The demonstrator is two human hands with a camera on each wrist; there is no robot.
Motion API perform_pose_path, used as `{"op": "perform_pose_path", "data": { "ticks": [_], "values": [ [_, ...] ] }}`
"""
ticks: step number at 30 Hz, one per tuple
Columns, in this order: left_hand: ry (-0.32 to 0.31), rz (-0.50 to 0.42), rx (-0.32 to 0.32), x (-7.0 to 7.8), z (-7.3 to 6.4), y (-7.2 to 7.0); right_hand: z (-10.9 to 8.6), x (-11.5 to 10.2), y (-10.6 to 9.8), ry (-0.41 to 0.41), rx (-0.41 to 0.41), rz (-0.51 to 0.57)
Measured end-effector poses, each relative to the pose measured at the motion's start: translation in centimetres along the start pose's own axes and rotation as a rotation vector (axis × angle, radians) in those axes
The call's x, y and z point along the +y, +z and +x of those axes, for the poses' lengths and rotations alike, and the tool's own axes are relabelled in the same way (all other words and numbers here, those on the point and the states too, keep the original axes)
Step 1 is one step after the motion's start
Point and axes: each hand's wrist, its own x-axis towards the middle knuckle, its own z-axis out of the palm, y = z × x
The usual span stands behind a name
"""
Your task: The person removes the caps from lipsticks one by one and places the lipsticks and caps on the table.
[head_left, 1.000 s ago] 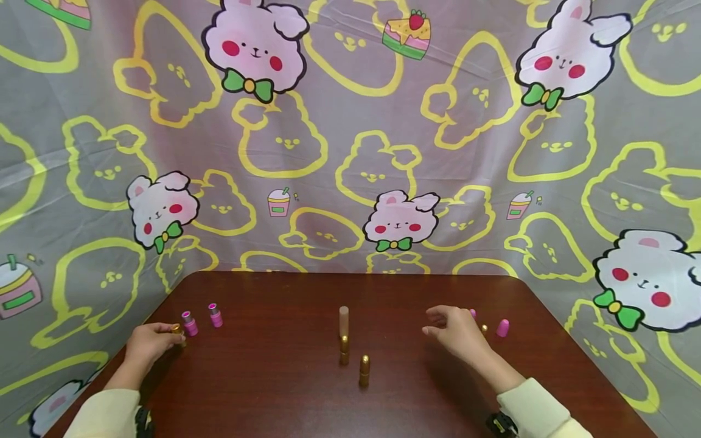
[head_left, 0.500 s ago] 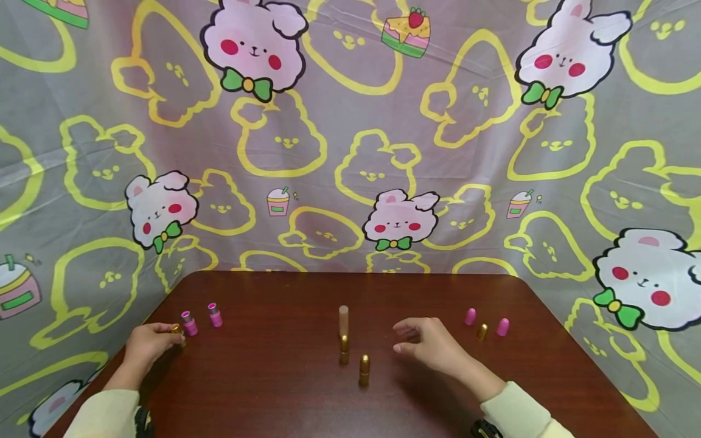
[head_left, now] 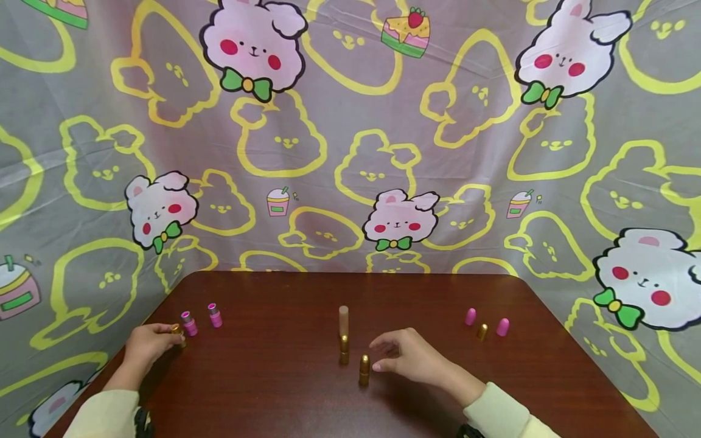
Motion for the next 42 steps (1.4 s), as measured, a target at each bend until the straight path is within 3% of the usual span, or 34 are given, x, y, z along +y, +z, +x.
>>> {"op": "perform_pose_path", "data": {
  "ticks": [15, 30, 42],
  "values": [
    [0.007, -0.009, 0.003, -0.2, 0.3, 0.1, 1.1, -0.3, 2.3, -0.047, 0.014, 0.009],
    [0.000, 0.008, -0.003, -0.3, 0.3, 0.0, 1.1, -0.5, 2.5, -0.047, 0.010, 0.008],
    [0.058, 0.051, -0.029, -0.3, 0.2, -0.1, 1.0, -0.8, 2.3, -0.048, 0.019, -0.002]
  ]
}}
